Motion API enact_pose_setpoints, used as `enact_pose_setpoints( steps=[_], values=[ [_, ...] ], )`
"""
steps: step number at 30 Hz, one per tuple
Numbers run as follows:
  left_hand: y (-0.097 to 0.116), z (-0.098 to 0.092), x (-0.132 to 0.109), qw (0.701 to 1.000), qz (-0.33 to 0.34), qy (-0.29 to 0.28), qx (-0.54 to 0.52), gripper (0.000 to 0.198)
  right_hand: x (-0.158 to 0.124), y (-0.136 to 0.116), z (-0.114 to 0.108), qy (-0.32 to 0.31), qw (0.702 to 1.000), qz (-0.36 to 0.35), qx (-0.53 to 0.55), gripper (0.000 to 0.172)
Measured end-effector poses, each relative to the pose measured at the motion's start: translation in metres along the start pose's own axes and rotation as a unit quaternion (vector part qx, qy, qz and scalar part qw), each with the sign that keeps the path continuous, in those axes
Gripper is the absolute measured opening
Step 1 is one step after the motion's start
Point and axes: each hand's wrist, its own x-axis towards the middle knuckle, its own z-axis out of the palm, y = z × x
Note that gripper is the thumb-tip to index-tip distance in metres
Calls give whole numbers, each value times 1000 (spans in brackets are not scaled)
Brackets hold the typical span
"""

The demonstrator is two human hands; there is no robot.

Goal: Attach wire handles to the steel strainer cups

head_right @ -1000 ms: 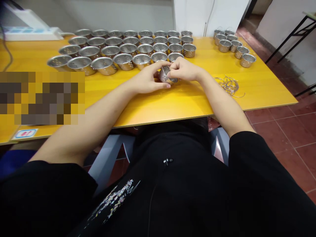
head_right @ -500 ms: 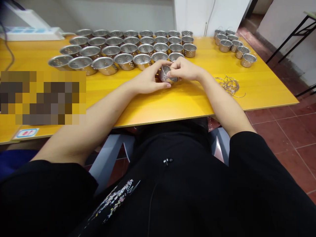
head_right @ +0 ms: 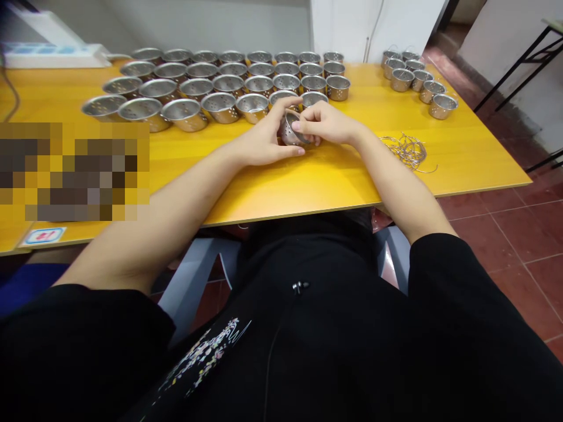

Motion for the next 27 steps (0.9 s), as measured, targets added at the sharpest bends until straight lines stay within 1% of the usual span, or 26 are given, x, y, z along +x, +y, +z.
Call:
enact_pose_setpoints(
  steps=[2, 4, 8, 10, 14, 17, 20, 24, 27],
  values=[
    [1, 0, 0, 1000, 0, -3, 2, 134, 0, -4, 2, 7, 1000, -4, -6, 79],
    [2, 0, -1, 1000, -3, -7, 8, 131, -2, -13, 5, 28, 999, 3, -19, 79],
    [2, -1, -2, 1000, -3, -7, 17, 130, -3, -31, 11, 84, 995, 41, -44, 71],
    [2, -2, -2, 1000, -9, -4, 14, 133, -3, -35, 12, 88, 993, 52, -50, 67],
    [4, -3, -2, 1000, -20, -3, 5, 139, -3, -36, 12, 75, 994, 66, -49, 64],
    [2, -3, -3, 1000, -22, -7, 5, 136, -4, -38, 13, 79, 992, 86, -40, 62],
    [-3, -2, -3, 1000, -18, -6, 12, 134, -4, -44, 15, 98, 989, 105, -12, 57],
    [-11, 2, -2, 1000, -9, -18, -6, 141, -4, -54, 16, 124, 984, 120, 34, 47],
    [-10, 2, 0, 1000, -10, -20, -20, 145, -4, -58, 15, 160, 977, 131, 49, 38]
  ],
)
